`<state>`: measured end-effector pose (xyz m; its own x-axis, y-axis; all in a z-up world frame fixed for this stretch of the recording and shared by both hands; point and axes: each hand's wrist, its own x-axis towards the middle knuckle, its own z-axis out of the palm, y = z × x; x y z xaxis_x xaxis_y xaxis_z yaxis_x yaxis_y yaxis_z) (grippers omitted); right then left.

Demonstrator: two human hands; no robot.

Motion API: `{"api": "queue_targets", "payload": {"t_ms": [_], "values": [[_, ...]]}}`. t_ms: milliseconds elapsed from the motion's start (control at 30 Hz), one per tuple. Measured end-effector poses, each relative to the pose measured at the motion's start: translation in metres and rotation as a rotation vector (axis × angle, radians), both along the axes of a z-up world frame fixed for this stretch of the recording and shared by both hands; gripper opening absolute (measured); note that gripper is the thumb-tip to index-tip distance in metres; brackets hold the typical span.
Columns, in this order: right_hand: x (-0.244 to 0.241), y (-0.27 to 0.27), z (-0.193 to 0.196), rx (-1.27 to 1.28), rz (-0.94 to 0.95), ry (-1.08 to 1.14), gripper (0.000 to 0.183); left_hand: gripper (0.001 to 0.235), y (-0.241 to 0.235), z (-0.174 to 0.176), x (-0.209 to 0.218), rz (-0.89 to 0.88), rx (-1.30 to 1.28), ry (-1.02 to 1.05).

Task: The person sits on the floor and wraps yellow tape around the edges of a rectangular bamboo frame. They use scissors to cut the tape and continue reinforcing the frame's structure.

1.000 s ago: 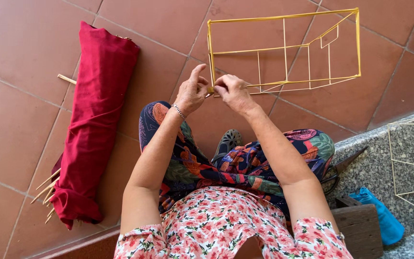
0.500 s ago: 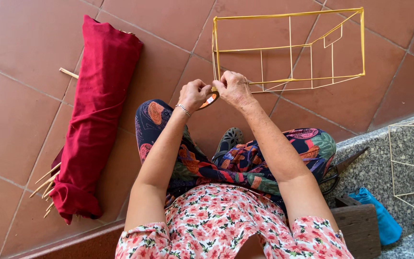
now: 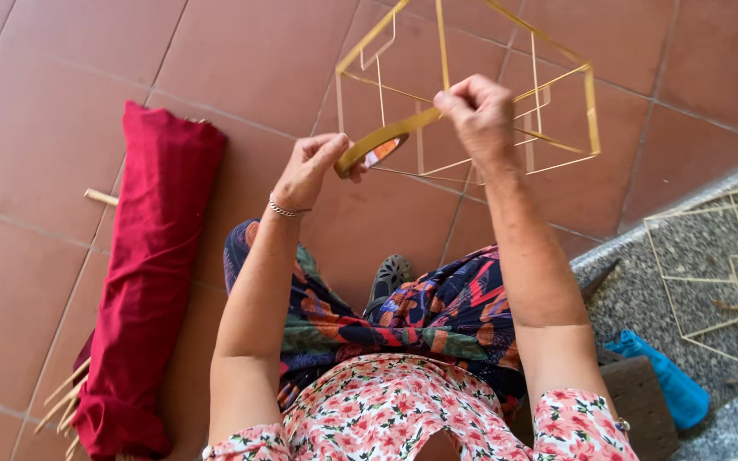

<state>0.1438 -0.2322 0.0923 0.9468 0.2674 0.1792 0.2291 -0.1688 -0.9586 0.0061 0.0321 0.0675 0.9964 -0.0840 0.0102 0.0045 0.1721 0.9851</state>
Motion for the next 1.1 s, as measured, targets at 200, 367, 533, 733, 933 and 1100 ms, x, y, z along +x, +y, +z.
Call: {"api": "queue_targets", "payload": {"t_ms": [200,367,533,733,933,1100], "values": [[0.002,-0.078,0.021,0.559,-0.082,0.206,0.011,0.043,-0.058,0.106,0.031,-0.26,-0.06,-0.18],[-0.014,-0.113,-0.036,0.88,-0.102,0.309,0.007,0.038,-0.108,0.107,0.05,-0.293,0.022,-0.039],[-0.047,-0.131,-0.082,0.922,-0.15,0.314,0.01,0.036,-0.119,0.083,0.04,-0.347,0.138,0.072],[-0.059,-0.133,-0.075,0.671,-0.203,0.19,0.011,0.033,-0.124,0.082,0.036,-0.27,0.153,0.086],[-0.062,-0.126,-0.055,0.615,-0.225,0.17,0.013,0.033,-0.09,0.1,0.035,-0.226,0.326,0.171],[-0.06,-0.128,-0.051,0.6,-0.234,0.168,0.023,0.029,-0.045,0.116,0.031,-0.134,0.395,0.21]]}}
